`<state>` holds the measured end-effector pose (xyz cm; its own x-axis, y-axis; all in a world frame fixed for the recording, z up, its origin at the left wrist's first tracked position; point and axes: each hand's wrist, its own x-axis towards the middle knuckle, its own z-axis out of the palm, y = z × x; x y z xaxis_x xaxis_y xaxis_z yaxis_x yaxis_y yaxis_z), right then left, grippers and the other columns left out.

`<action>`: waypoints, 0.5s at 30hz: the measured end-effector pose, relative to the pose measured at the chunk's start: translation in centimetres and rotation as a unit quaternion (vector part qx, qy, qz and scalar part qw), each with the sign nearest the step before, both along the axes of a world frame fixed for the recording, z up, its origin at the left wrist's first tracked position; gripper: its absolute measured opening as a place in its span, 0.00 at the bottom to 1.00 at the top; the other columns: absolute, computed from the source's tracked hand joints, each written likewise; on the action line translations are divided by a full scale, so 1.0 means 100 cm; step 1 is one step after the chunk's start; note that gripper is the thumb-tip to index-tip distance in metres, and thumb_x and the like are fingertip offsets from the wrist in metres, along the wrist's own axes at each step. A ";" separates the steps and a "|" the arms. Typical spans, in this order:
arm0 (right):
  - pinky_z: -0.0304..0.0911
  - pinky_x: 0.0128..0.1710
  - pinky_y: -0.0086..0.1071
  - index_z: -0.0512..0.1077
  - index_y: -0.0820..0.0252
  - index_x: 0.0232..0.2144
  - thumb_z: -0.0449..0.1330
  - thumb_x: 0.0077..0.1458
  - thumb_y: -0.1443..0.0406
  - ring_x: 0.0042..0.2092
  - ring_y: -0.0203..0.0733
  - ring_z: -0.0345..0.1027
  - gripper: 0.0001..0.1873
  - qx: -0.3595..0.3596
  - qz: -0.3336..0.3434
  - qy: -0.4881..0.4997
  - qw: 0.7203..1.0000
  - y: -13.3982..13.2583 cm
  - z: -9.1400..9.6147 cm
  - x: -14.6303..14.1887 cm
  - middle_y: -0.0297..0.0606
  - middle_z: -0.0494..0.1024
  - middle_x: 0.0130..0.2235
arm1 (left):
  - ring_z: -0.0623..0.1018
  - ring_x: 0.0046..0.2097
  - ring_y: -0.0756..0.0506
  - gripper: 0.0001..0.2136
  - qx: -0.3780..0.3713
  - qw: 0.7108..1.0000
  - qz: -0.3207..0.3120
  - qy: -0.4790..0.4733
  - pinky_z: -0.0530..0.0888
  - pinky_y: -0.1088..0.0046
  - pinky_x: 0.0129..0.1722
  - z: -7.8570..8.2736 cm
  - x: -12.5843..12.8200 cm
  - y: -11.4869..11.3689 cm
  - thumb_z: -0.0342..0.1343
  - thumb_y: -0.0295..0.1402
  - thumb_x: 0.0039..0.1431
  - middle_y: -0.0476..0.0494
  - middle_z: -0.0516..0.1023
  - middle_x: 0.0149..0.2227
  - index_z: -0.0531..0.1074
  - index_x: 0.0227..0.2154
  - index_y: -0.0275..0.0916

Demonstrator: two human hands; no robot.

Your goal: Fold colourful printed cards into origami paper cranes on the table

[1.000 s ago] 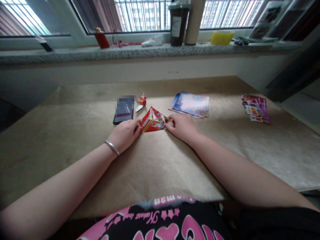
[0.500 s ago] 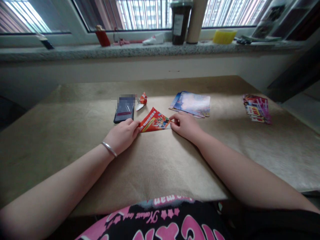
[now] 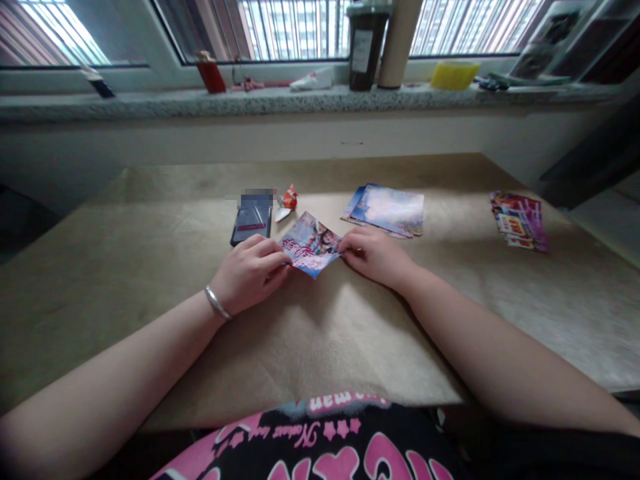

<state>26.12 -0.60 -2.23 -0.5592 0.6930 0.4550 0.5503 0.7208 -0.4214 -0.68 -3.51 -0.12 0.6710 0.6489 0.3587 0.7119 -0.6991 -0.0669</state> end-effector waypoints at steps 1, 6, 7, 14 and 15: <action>0.66 0.40 0.35 0.72 0.56 0.32 0.56 0.52 0.70 0.39 0.41 0.69 0.06 0.009 0.012 -0.010 1.000 0.000 0.000 0.000 0.38 0.76 0.36 | 0.71 0.38 0.45 0.12 -0.004 0.999 -0.031 -0.006 0.70 0.67 0.41 -0.001 -0.001 0.001 0.47 0.35 0.62 0.43 0.75 0.36 0.75 0.32 0.38; 0.65 0.42 0.37 0.73 0.56 0.34 0.55 0.52 0.70 0.40 0.41 0.69 0.09 0.019 0.039 -0.059 0.997 0.000 0.001 0.004 0.38 0.77 0.38 | 0.74 0.41 0.46 0.13 -0.045 0.992 -0.116 -0.012 0.71 0.67 0.42 -0.009 -0.001 0.003 0.46 0.37 0.63 0.43 0.76 0.39 0.74 0.36 0.39; 0.65 0.42 0.37 0.74 0.56 0.34 0.55 0.52 0.70 0.40 0.41 0.69 0.09 0.020 0.045 -0.069 0.996 0.001 0.000 0.005 0.38 0.77 0.38 | 0.74 0.41 0.46 0.13 -0.055 0.991 -0.121 -0.012 0.72 0.66 0.42 -0.009 -0.001 0.003 0.46 0.38 0.64 0.43 0.76 0.40 0.74 0.36 0.39; 0.65 0.45 0.37 0.75 0.56 0.35 0.56 0.53 0.69 0.44 0.41 0.69 0.09 0.019 0.089 -0.120 0.989 0.004 -0.001 0.009 0.37 0.77 0.40 | 0.71 0.52 0.44 0.13 -0.101 0.982 -0.161 -0.017 0.70 0.61 0.52 -0.014 0.001 0.004 0.46 0.35 0.64 0.41 0.73 0.50 0.72 0.45 0.40; 0.65 0.46 0.37 0.75 0.56 0.36 0.56 0.53 0.68 0.44 0.41 0.69 0.09 0.019 0.093 -0.118 0.989 0.004 0.000 0.009 0.38 0.78 0.40 | 0.70 0.54 0.44 0.13 -0.108 0.980 -0.166 -0.014 0.69 0.60 0.54 -0.015 0.001 0.005 0.46 0.35 0.64 0.41 0.71 0.52 0.71 0.47 0.41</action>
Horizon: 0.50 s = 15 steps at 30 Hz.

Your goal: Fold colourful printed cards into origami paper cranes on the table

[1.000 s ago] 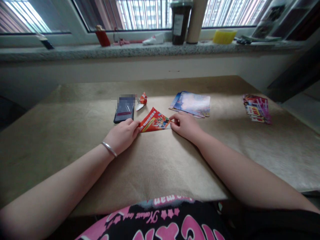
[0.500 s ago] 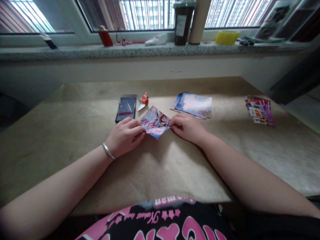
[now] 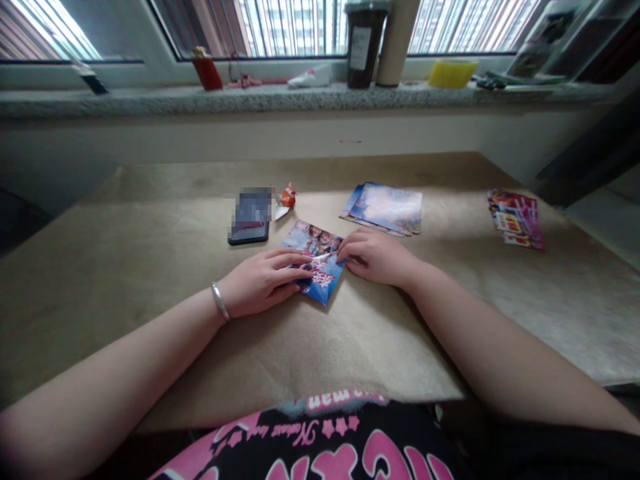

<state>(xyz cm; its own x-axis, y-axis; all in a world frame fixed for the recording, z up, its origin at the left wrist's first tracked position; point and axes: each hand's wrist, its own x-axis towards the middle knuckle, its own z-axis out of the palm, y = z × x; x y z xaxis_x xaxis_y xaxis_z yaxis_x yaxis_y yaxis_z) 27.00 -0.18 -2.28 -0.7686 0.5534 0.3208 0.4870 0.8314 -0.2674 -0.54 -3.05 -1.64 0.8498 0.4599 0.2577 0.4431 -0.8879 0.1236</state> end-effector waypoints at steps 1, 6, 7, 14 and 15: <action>0.65 0.46 0.37 0.75 0.56 0.36 0.56 0.53 0.68 0.44 0.41 0.69 0.09 -0.001 0.003 0.002 1.000 -0.001 0.000 0.000 0.38 0.78 0.41 | 0.68 0.56 0.43 0.14 -0.006 1.000 -0.003 0.004 0.67 0.60 0.56 -0.001 0.001 0.000 0.46 0.36 0.64 0.41 0.70 0.54 0.70 0.49 0.41; 0.65 0.46 0.37 0.75 0.56 0.37 0.56 0.53 0.69 0.45 0.41 0.69 0.10 -0.014 0.018 0.014 1.000 -0.004 0.002 -0.003 0.39 0.77 0.42 | 0.66 0.58 0.43 0.15 -0.028 1.000 0.001 0.008 0.64 0.58 0.58 -0.004 0.005 -0.001 0.47 0.36 0.63 0.42 0.69 0.56 0.68 0.52 0.43; 0.65 0.46 0.37 0.75 0.56 0.37 0.56 0.54 0.68 0.45 0.41 0.69 0.10 -0.015 0.020 0.017 1.000 -0.004 0.002 -0.003 0.39 0.77 0.42 | 0.66 0.58 0.43 0.16 -0.030 0.999 0.004 0.008 0.64 0.58 0.58 -0.004 0.006 -0.002 0.48 0.36 0.63 0.43 0.69 0.56 0.68 0.52 0.44; 0.62 0.51 0.42 0.76 0.55 0.35 0.57 0.54 0.67 0.50 0.44 0.67 0.08 0.000 -0.013 0.057 0.998 -0.005 -0.003 -0.006 0.41 0.76 0.46 | 0.63 0.58 0.41 0.17 -0.036 0.997 0.059 0.044 0.62 0.56 0.57 -0.003 0.013 -0.012 0.46 0.38 0.63 0.49 0.65 0.59 0.65 0.55 0.51; 0.62 0.52 0.43 0.76 0.55 0.35 0.58 0.53 0.67 0.51 0.45 0.66 0.08 0.001 -0.020 0.062 0.998 -0.005 -0.004 -0.007 0.41 0.75 0.47 | 0.63 0.57 0.40 0.17 -0.036 0.996 0.069 0.048 0.62 0.55 0.56 -0.002 0.014 -0.014 0.46 0.38 0.63 0.50 0.65 0.59 0.65 0.55 0.52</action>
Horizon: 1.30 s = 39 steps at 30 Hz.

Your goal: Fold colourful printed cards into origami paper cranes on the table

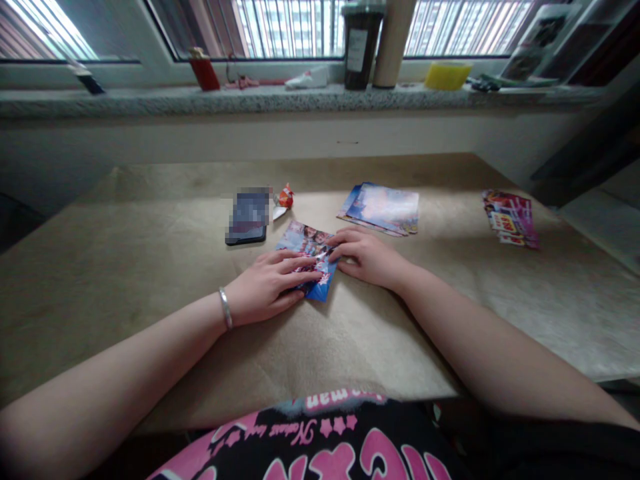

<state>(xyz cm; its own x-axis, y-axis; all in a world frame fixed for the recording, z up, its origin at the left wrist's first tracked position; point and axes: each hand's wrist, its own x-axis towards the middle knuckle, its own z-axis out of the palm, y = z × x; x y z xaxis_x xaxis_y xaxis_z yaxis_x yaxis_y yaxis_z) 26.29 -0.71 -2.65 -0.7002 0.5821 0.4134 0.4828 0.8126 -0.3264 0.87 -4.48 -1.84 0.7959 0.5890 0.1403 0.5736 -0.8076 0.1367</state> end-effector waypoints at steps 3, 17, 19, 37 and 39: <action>0.60 0.54 0.46 0.76 0.54 0.35 0.58 0.53 0.67 0.52 0.46 0.65 0.08 -0.002 -0.016 0.006 1.000 0.000 -0.003 -0.003 0.40 0.75 0.47 | 0.65 0.55 0.39 0.18 0.005 1.000 0.031 0.003 0.62 0.53 0.55 0.001 0.003 -0.006 0.46 0.41 0.63 0.50 0.67 0.57 0.65 0.55 0.51; 0.57 0.57 0.46 0.74 0.58 0.35 0.57 0.55 0.64 0.58 0.47 0.60 0.08 -0.043 -0.094 0.051 0.993 -0.004 -0.007 -0.007 0.48 0.66 0.56 | 0.60 0.61 0.41 0.18 -0.022 1.000 -0.017 -0.015 0.58 0.56 0.61 -0.006 0.007 -0.001 0.46 0.36 0.63 0.44 0.64 0.59 0.65 0.55 0.44; 0.57 0.57 0.46 0.74 0.58 0.36 0.56 0.55 0.64 0.57 0.46 0.61 0.08 -0.056 -0.108 0.062 0.991 -0.002 -0.009 -0.008 0.48 0.67 0.56 | 0.61 0.60 0.41 0.18 -0.022 0.999 -0.018 -0.020 0.59 0.56 0.60 -0.005 0.006 -0.001 0.47 0.35 0.62 0.44 0.65 0.59 0.66 0.55 0.45; 0.66 0.36 0.35 0.76 0.59 0.30 0.57 0.54 0.63 0.37 0.42 0.69 0.08 -0.092 -0.210 0.135 0.964 0.000 -0.004 -0.022 0.40 0.75 0.35 | 0.62 0.60 0.37 0.18 -0.029 0.999 -0.010 -0.014 0.59 0.49 0.58 -0.004 0.004 0.000 0.48 0.37 0.62 0.43 0.64 0.59 0.65 0.55 0.48; 0.66 0.34 0.35 0.76 0.59 0.29 0.57 0.53 0.62 0.36 0.41 0.69 0.08 -0.100 -0.210 0.151 0.961 0.000 -0.005 -0.021 0.41 0.74 0.35 | 0.61 0.61 0.38 0.18 -0.030 0.999 -0.007 -0.014 0.58 0.49 0.59 -0.004 0.004 0.000 0.47 0.37 0.62 0.43 0.63 0.60 0.66 0.55 0.49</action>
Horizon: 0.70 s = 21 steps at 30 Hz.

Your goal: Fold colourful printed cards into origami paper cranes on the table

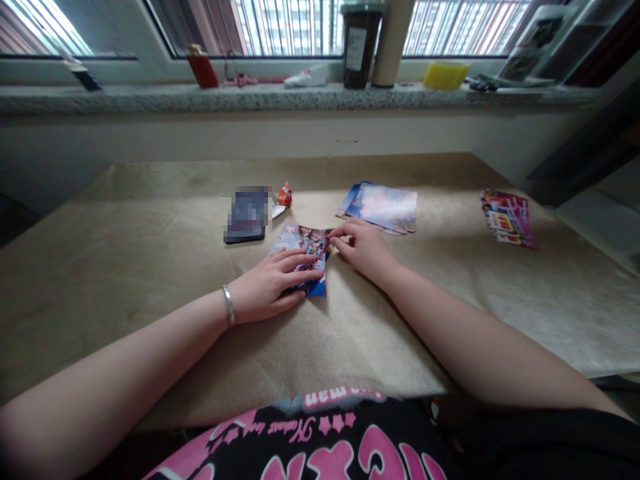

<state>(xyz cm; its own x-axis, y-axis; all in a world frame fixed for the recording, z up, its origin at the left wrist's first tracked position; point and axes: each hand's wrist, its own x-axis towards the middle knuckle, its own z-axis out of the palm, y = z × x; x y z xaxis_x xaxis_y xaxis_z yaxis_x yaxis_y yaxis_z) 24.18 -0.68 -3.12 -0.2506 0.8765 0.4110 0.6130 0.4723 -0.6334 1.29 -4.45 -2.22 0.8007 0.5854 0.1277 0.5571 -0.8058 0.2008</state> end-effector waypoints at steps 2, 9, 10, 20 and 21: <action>0.67 0.32 0.34 0.76 0.58 0.29 0.58 0.52 0.62 0.35 0.41 0.69 0.08 -0.008 -0.002 0.023 1.000 0.001 -0.002 0.001 0.40 0.75 0.34 | 0.60 0.61 0.38 0.18 0.003 1.000 0.001 -0.003 0.58 0.49 0.59 0.000 0.000 0.000 0.48 0.37 0.62 0.43 0.63 0.60 0.66 0.54 0.49; 0.63 0.22 0.30 0.71 0.57 0.36 0.62 0.48 0.59 0.23 0.32 0.64 0.12 -0.103 -0.025 0.152 0.983 0.003 -0.009 -0.002 0.31 0.72 0.28 | 0.59 0.61 0.36 0.19 0.007 1.000 0.009 0.005 0.58 0.47 0.58 0.001 0.001 0.000 0.49 0.38 0.61 0.42 0.62 0.60 0.65 0.55 0.49; 0.62 0.21 0.29 0.70 0.57 0.37 0.62 0.47 0.60 0.22 0.32 0.63 0.14 -0.102 -0.030 0.163 0.981 0.003 -0.009 -0.003 0.29 0.71 0.26 | 0.59 0.62 0.36 0.19 0.009 1.000 0.009 0.008 0.58 0.47 0.59 0.001 0.001 0.000 0.49 0.38 0.61 0.42 0.62 0.60 0.65 0.55 0.49; 0.64 0.28 0.32 0.68 0.58 0.37 0.63 0.43 0.59 0.27 0.36 0.67 0.17 -0.158 -0.009 0.220 0.962 0.001 -0.008 -0.008 0.32 0.73 0.27 | 0.56 0.64 0.36 0.24 0.015 0.999 0.027 0.035 0.55 0.51 0.61 -0.003 -0.001 0.000 0.49 0.44 0.60 0.39 0.54 0.64 0.60 0.58 0.46; 0.65 0.29 0.33 0.67 0.58 0.35 0.63 0.43 0.59 0.28 0.37 0.68 0.16 -0.160 -0.007 0.222 0.962 0.000 -0.009 -0.008 0.33 0.74 0.28 | 0.56 0.64 0.36 0.25 0.016 0.999 0.028 0.035 0.55 0.52 0.61 -0.004 -0.001 0.001 0.49 0.45 0.60 0.39 0.54 0.64 0.60 0.59 0.45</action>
